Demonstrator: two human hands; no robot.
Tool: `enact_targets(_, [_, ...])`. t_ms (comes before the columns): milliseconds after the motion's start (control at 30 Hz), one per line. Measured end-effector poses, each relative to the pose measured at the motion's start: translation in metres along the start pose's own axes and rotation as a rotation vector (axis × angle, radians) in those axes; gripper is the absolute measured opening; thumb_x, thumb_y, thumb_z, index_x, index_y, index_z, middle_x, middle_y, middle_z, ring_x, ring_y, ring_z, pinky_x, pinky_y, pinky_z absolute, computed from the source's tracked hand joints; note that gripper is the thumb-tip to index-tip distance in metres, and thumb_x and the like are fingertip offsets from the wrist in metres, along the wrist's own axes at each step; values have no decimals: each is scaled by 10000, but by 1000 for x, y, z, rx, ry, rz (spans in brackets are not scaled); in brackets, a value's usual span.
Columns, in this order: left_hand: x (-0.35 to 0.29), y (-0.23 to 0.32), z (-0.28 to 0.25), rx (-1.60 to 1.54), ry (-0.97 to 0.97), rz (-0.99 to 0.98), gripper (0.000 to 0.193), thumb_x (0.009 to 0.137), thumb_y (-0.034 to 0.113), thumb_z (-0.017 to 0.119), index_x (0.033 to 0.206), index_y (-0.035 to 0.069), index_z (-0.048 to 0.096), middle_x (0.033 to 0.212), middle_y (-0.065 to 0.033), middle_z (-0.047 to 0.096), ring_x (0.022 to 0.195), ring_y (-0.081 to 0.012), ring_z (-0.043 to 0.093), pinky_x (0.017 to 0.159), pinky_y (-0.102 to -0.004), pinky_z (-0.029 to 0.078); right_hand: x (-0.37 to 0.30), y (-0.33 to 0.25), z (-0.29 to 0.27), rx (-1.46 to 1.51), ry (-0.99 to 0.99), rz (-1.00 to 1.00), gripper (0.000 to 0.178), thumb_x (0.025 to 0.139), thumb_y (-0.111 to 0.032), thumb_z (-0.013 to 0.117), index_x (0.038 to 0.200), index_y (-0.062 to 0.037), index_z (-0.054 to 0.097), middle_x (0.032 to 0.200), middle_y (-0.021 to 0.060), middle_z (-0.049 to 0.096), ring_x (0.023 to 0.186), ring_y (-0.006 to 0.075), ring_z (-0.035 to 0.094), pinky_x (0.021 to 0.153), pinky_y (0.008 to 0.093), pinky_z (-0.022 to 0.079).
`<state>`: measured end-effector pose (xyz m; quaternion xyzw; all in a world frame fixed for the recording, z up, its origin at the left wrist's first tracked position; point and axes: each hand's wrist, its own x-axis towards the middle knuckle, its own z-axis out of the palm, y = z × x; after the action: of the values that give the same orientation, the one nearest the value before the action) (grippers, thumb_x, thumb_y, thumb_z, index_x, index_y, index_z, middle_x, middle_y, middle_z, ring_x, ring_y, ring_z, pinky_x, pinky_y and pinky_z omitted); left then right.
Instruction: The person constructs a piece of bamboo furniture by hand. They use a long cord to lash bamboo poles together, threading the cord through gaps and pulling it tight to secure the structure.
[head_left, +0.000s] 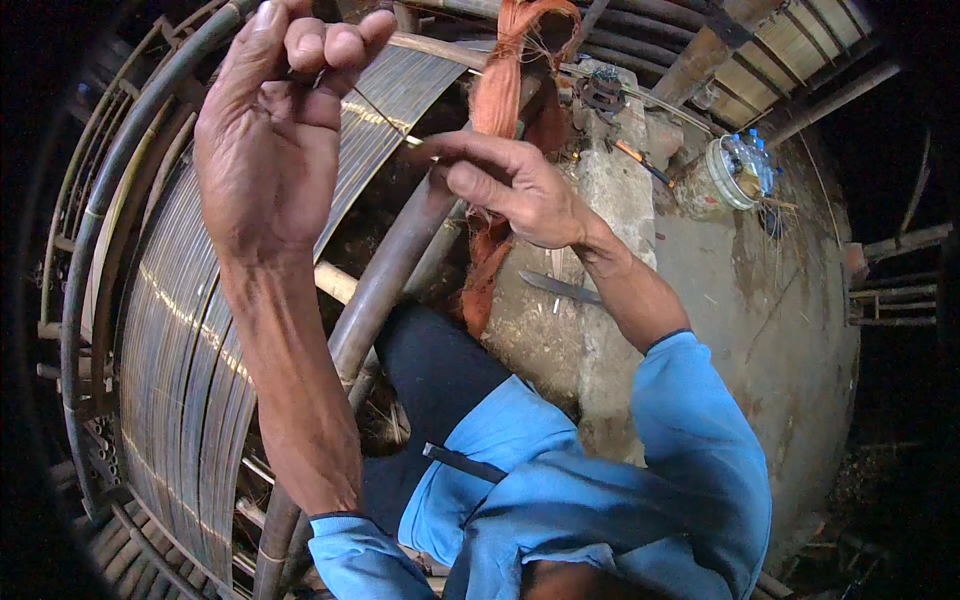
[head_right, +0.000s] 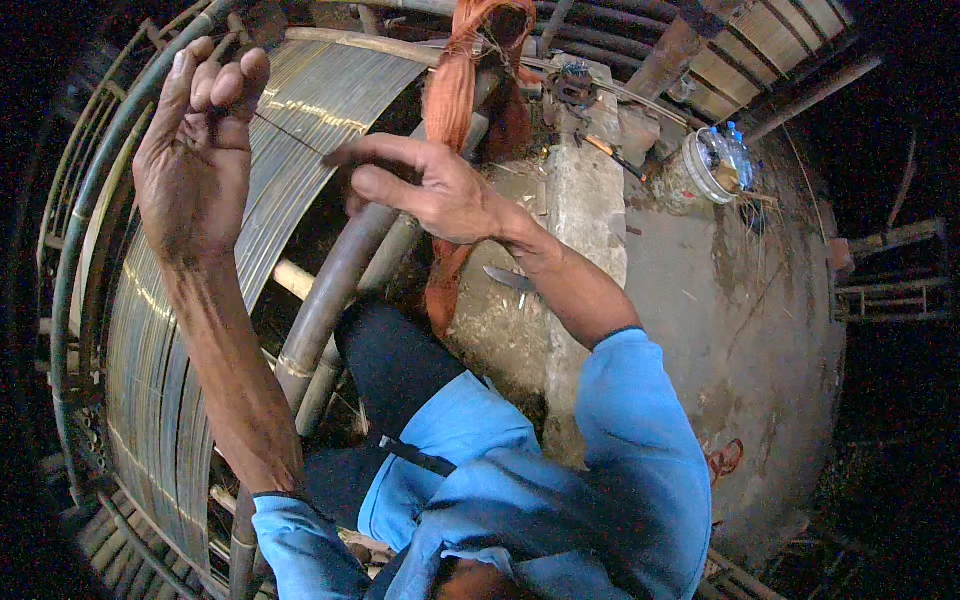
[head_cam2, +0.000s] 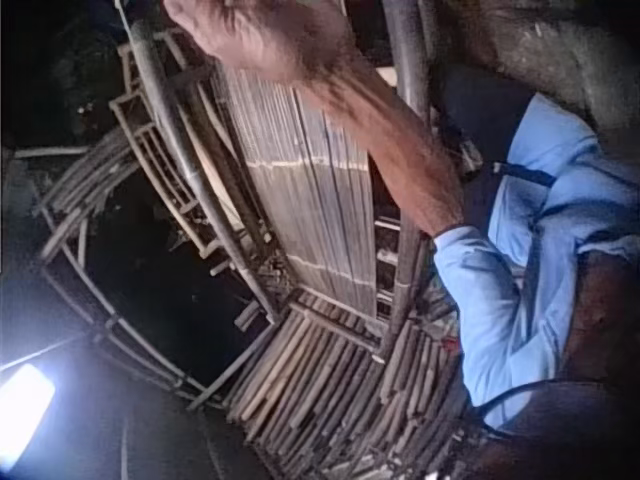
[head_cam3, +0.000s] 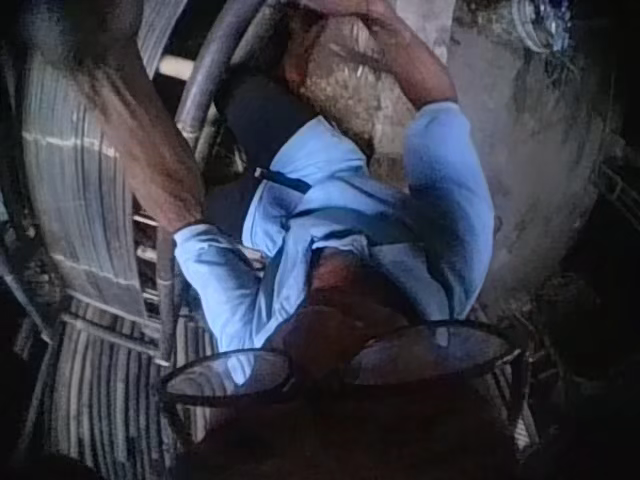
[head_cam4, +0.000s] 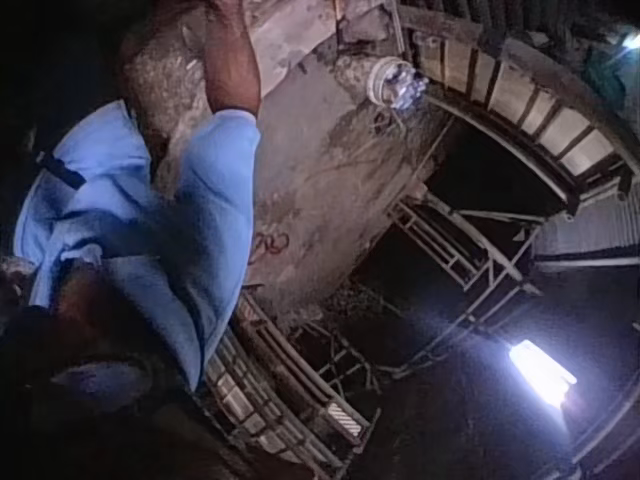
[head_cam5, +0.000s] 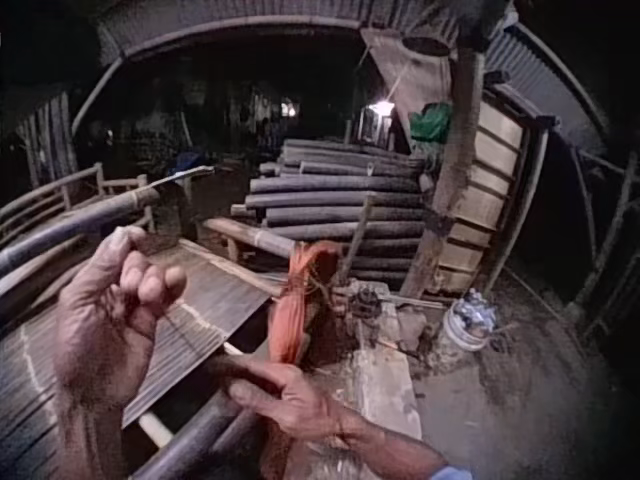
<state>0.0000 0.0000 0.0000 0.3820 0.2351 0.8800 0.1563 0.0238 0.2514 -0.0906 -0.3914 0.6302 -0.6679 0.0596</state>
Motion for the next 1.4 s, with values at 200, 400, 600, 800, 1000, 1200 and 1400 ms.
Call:
enact_targets(200, [-42, -112, 19, 488, 536, 29, 640, 929, 528, 666, 1285, 8, 555, 1032, -97, 677, 981, -166, 624, 948, -321, 460, 28, -67, 13, 176, 34, 39, 377, 1054, -349, 553, 897, -35, 689, 740, -28, 580, 611, 57, 460, 548, 237, 388])
enact_targets(400, [-108, -159, 27, 1119, 526, -322, 288, 1006, 310, 638, 920, 36, 650, 790, -8, 623, 771, -96, 584, 733, -258, 472, 75, -87, -51, -443, 196, -288, 103, 955, -76, 635, 1039, -72, 695, 1059, 85, 672, 1049, 195, 610, 901, 297, 502])
enact_targets(600, [-109, -165, 12, 1020, 645, -289, 335, 1045, 244, 575, 805, 15, 617, 652, 6, 541, 634, -76, 517, 601, -268, 445, 60, -102, -165, -678, 602, -334, 292, 935, -181, 673, 1185, -40, 619, 826, 119, 653, 782, 293, 654, 743, 378, 535])
enact_targets(800, [-87, -139, 29, 1143, 596, -285, 319, 1063, 280, 552, 864, 40, 621, 697, 29, 515, 656, -53, 476, 597, -247, 399, 34, -80, -40, -1173, 185, -655, 365, 828, -120, 752, 1181, -56, 684, 1132, 144, 705, 967, 331, 663, 841, 383, 541])
enact_targets(1000, [-94, -131, 19, 1070, 621, -93, 261, 1067, 224, 536, 938, 19, 633, 750, 44, 516, 695, -57, 452, 624, -243, 404, 9, -55, -1, -761, -277, 212, 364, 963, -297, 649, 1182, -8, 679, 1010, 267, 670, 868, 396, 689, 763, 452, 546])
enact_targets(1200, [-97, -144, 14, 946, 550, -63, 273, 1063, 243, 533, 941, 21, 633, 753, 28, 561, 707, -58, 521, 643, -238, 434, 16, -54, -10, -331, -218, -19, 371, 1013, -368, 607, 963, -41, 775, 887, 106, 743, 844, 199, 696, 791, 340, 535])
enact_targets(1400, [-116, -177, -3, 1295, 587, -326, 194, 827, 154, 795, 888, 5, 687, 707, -44, 654, 639, -141, 607, 618, -329, 502, 31, -51, -18, -27, -300, 401, 473, 1056, -392, 537, 865, -2, 724, 740, 40, 630, 701, 108, 618, 694, 269, 502])
